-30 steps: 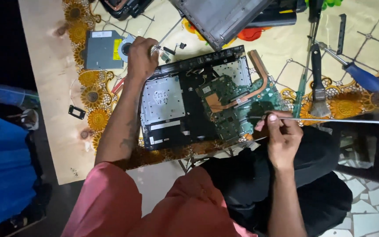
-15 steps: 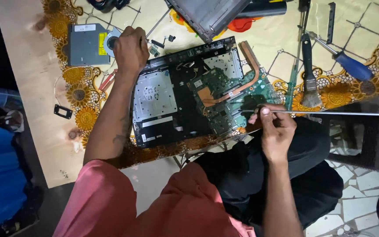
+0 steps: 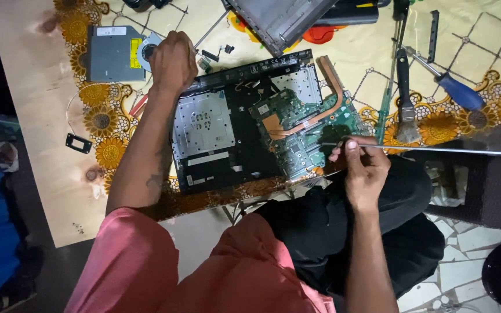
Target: Securing a heatsink to a laptop motherboard by tightening screws with a screwdriver
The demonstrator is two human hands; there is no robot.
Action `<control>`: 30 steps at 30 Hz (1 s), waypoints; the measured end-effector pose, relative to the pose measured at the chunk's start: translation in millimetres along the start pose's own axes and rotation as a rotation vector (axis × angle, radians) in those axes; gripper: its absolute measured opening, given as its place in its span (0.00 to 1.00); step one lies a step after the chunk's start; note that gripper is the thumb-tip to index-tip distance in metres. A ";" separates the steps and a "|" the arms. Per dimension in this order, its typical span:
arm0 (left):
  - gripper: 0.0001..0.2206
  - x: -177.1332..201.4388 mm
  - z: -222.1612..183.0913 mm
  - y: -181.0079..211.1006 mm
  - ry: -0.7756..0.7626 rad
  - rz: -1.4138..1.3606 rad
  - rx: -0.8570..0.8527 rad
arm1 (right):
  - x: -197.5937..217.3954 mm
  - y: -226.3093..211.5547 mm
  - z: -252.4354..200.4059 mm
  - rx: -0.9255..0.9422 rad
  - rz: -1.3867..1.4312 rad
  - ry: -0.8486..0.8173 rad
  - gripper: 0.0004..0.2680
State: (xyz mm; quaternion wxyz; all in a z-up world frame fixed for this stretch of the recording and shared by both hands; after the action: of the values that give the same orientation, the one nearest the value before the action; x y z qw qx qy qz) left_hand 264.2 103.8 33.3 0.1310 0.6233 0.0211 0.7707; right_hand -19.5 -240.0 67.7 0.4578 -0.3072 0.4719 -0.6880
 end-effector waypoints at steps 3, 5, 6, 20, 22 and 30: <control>0.05 -8.7 0.9 -10.7 -0.094 -0.088 0.072 | -0.3 2.4 -0.2 -0.002 0.011 -0.013 0.04; 0.07 13.3 -4.9 1.3 -0.114 -0.154 0.055 | -2.7 -3.8 1.5 0.012 0.001 -0.014 0.05; 0.09 24.1 -7.9 8.4 -0.132 -0.219 0.038 | -3.6 -7.3 3.0 0.026 -0.008 -0.016 0.05; 0.18 -49.1 -201.4 274.3 -0.740 -2.112 0.460 | 40.4 -10.2 -0.2 0.280 -0.168 0.232 0.09; 0.19 -52.5 -205.3 279.6 -0.780 -2.149 0.472 | 45.7 -9.3 -2.6 0.325 -0.237 0.230 0.09; 0.18 -69.2 -211.3 276.6 -0.832 -2.136 0.503 | 30.8 -21.8 1.1 0.369 -0.213 0.134 0.07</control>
State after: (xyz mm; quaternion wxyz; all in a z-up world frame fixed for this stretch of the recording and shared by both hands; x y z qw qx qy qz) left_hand 24.5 -151.3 -25.5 0.5811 0.5013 0.6408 -0.0195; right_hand -38.0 -265.7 88.1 0.3988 -0.2199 0.3320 -0.8261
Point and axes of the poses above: each hand's wrist, its own z-axis towards the middle knuckle, its own x-axis out of the back of the hand, y = z × x, the point moved 10 cm from there along z, towards the middle knuckle, and after that the axes turned 14 degrees about x, right-handed, at the moved point
